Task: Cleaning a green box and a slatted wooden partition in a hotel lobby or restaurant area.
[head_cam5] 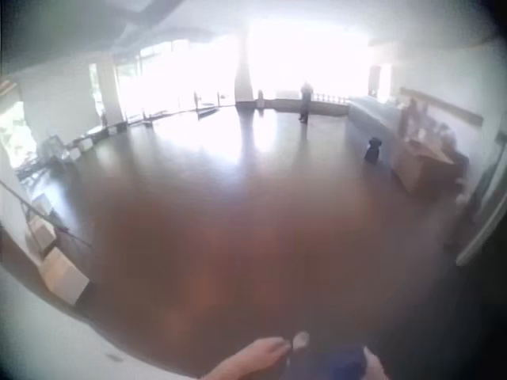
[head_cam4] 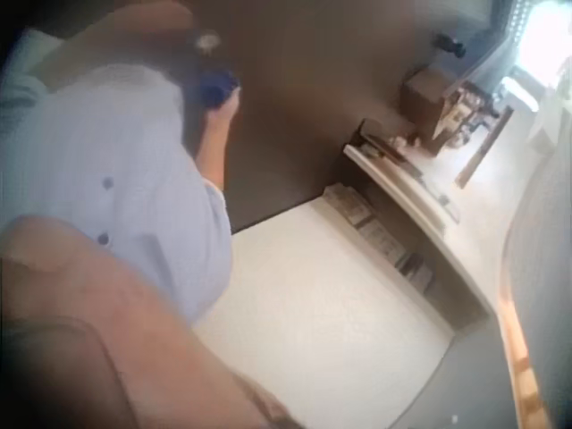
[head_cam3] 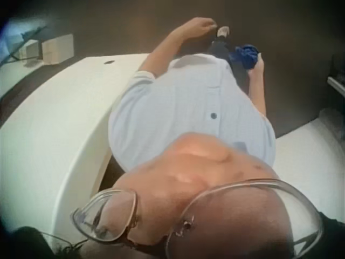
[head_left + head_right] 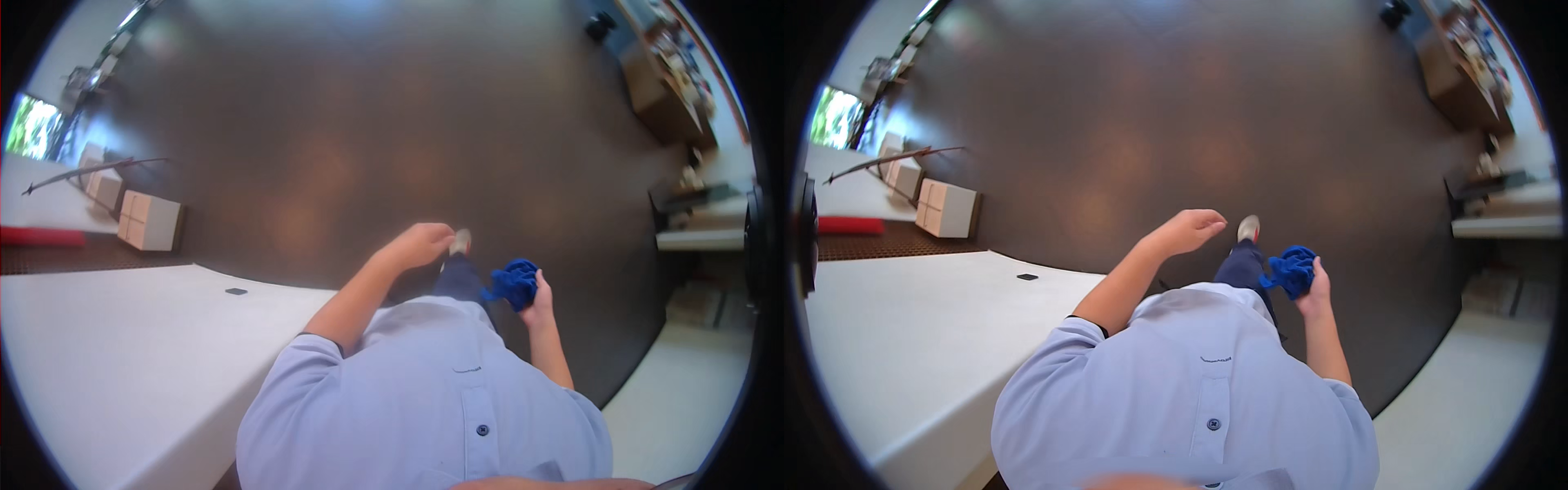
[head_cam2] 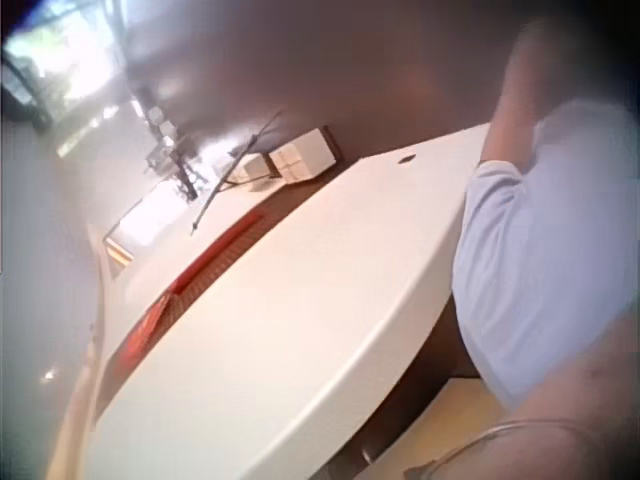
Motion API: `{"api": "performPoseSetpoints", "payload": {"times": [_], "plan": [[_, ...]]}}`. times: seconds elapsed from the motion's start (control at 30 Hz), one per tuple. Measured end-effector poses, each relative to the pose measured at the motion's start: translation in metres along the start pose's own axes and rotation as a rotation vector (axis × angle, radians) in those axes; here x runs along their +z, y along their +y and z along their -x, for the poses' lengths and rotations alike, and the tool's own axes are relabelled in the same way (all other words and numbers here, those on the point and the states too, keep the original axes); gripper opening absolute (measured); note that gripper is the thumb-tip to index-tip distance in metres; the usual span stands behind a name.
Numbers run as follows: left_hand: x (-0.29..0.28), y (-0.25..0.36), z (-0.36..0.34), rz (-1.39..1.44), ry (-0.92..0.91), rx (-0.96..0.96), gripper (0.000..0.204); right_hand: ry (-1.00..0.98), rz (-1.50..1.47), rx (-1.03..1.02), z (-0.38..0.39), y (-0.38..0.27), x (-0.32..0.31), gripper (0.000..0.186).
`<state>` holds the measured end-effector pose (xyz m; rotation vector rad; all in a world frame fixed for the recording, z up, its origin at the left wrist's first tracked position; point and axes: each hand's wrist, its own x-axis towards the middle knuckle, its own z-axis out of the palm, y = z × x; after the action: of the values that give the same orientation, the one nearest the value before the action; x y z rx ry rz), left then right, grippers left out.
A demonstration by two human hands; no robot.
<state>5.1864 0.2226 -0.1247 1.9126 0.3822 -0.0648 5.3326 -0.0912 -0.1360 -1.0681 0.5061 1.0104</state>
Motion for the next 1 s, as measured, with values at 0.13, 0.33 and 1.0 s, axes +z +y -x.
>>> {"api": "performPoseSetpoints", "payload": {"times": [0.13, 0.33, 1.0], "plan": [[-0.101, -0.024, -0.096, 0.117, 0.064, -0.156, 0.031, 0.012, 0.142, 0.033, -0.164, -0.083, 0.129, 0.042], [-0.277, -0.105, -0.179, 0.252, 0.403, -0.551, 0.03, -0.311, 0.459, 0.384, -0.377, -0.106, 0.458, 0.036], [-1.03, -0.395, -0.145, 0.341, 0.847, -0.4, 0.029, -0.317, 0.829, 0.407, -0.712, 0.137, 1.245, 0.031]]}}
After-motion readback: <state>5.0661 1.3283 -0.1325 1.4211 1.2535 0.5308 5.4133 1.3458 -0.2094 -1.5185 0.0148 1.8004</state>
